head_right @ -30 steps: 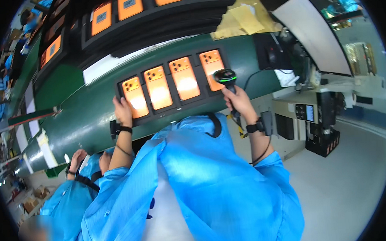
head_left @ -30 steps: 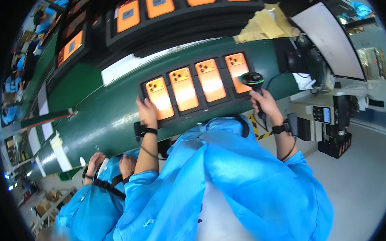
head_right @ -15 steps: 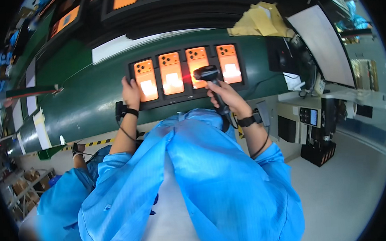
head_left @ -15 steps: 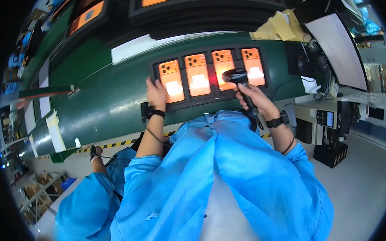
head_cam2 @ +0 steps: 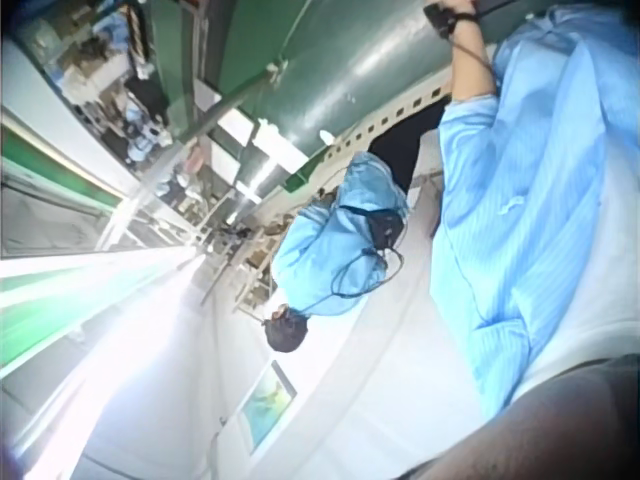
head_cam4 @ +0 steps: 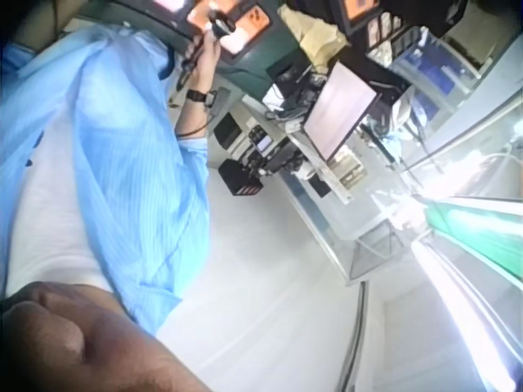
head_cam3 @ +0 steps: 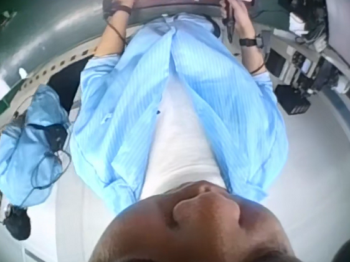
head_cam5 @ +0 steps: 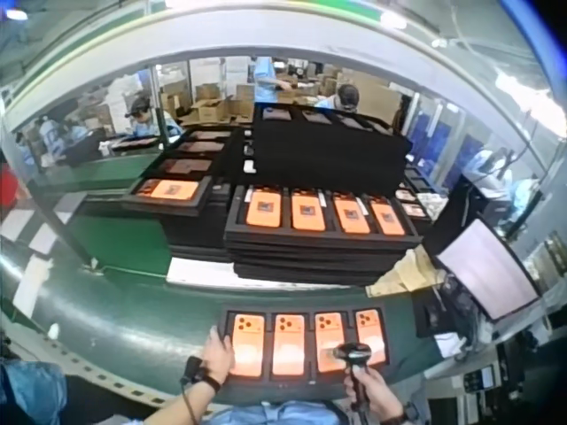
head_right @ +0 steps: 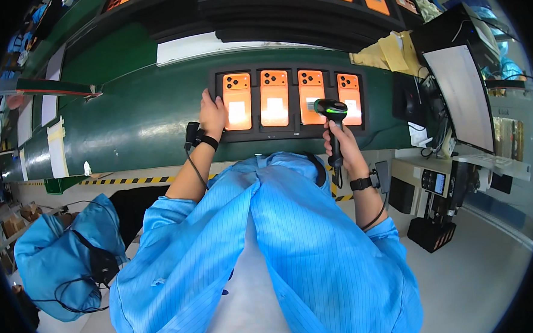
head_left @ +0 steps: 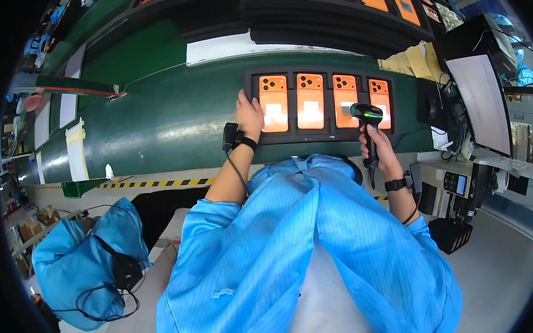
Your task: Scanning smartphone barcodes and applying printed labels to the back of the devices on an assembly line.
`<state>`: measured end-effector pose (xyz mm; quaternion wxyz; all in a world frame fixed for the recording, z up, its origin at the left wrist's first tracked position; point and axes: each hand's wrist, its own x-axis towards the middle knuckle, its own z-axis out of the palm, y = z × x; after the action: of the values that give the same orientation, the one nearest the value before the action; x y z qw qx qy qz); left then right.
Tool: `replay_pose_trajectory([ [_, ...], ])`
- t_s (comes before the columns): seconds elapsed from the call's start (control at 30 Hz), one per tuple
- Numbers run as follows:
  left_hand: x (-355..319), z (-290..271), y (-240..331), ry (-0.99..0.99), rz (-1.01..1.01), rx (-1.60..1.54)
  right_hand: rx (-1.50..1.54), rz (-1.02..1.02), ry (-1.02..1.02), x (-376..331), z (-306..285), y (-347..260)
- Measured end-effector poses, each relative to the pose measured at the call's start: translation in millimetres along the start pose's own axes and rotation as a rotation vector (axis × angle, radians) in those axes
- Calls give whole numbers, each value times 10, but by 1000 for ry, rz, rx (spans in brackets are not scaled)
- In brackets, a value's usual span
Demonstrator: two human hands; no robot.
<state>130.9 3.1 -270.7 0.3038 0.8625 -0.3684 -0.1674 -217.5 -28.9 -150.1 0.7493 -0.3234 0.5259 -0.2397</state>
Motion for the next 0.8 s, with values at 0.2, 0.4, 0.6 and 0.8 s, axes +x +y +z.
replay_pose_trajectory([
  [0.2,22,-22,-73,-26,47,-48,7,4,-41,-5,351,91],
  [0.4,41,-14,-129,-39,81,-74,28,81,-118,101,824,124],
  [0.6,61,-19,-156,-41,127,-77,95,114,-62,62,1016,127],
  [0.8,57,-17,-175,-67,115,-57,132,110,0,85,1097,166],
])
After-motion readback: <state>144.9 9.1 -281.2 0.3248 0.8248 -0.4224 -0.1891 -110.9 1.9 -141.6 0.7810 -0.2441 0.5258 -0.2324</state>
